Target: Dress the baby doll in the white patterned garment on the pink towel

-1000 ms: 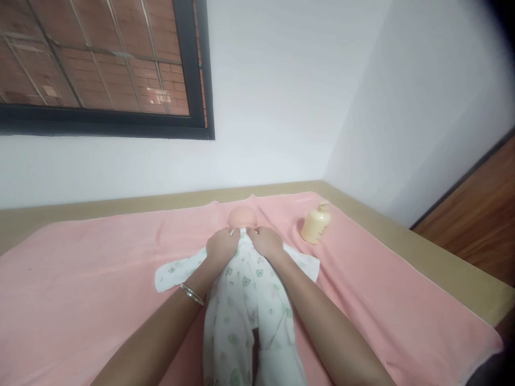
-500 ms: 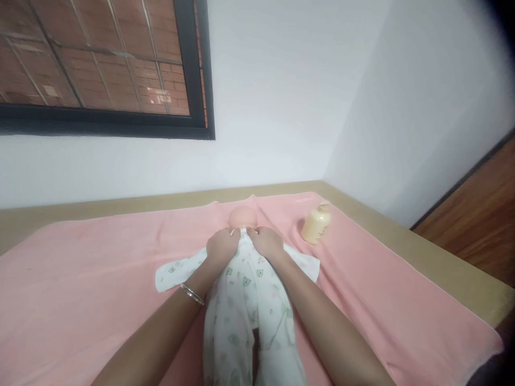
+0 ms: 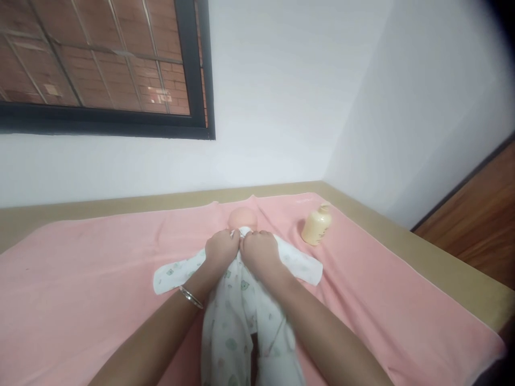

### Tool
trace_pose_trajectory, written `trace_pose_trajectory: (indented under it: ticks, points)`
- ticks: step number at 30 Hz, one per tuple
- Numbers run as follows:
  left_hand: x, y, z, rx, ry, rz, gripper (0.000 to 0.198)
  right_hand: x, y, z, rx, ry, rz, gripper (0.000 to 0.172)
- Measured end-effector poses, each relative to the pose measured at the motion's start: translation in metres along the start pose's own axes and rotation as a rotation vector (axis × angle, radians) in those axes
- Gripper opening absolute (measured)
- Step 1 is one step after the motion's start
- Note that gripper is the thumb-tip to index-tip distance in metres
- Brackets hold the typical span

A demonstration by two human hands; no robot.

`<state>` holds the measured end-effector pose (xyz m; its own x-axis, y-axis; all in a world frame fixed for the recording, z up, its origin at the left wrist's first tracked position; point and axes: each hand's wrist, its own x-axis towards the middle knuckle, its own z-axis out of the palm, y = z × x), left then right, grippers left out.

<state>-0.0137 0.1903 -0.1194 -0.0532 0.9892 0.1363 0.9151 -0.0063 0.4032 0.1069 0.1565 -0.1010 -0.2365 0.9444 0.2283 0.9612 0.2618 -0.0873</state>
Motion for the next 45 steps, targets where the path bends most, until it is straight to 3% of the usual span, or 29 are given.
trace_pose_trajectory:
  ticks: [2,8,10,12,15,18,21,24,27,30,33,39,45]
  points:
    - [-0.002,0.001,-0.001,0.028,0.029,0.026,0.051,0.002,0.003,-0.001,0.021,-0.023,-0.007,0.030]
    - [-0.008,0.006,-0.001,0.160,0.224,0.214,0.046,0.021,0.036,0.004,0.266,-0.233,0.237,0.052]
    - [-0.009,0.006,-0.001,0.173,0.267,0.262,0.044,0.020,0.035,0.004,0.241,-0.209,0.226,0.054]
    - [-0.007,0.005,-0.002,0.149,0.262,0.243,0.043,0.014,0.025,0.003,0.136,-0.118,0.161,0.052]
    - [-0.004,0.002,-0.004,0.080,0.133,0.126,0.046,0.004,0.006,0.000,0.022,0.008,0.024,0.039]
    - [-0.005,0.001,-0.005,0.071,0.036,0.063,0.048,0.005,0.000,-0.002,0.033,0.031,0.075,0.037]
    - [-0.010,0.004,-0.005,0.127,0.150,0.123,0.048,0.014,0.011,-0.002,0.143,-0.097,0.215,0.047]
    - [-0.012,0.006,-0.003,0.155,0.245,0.146,0.047,0.017,0.018,-0.004,0.216,-0.195,0.249,0.056]
    - [-0.007,0.003,-0.004,0.098,0.100,0.028,0.048,0.007,0.007,-0.008,0.112,-0.080,0.191,0.054]
    - [-0.001,0.000,-0.008,0.031,-0.057,-0.052,0.049,-0.005,-0.011,-0.011,-0.021,0.032,0.098,0.040]
    - [-0.004,0.003,-0.015,0.058,-0.056,-0.005,0.051,-0.003,-0.012,-0.010,-0.022,0.036,0.114,0.037]
    - [-0.016,0.015,-0.020,0.125,0.031,0.113,0.040,0.009,0.010,-0.010,0.113,-0.112,0.217,0.058]
    - [-0.007,0.006,-0.020,-0.013,-0.109,0.058,0.043,-0.010,-0.011,-0.025,-0.053,-0.045,-0.002,0.032]
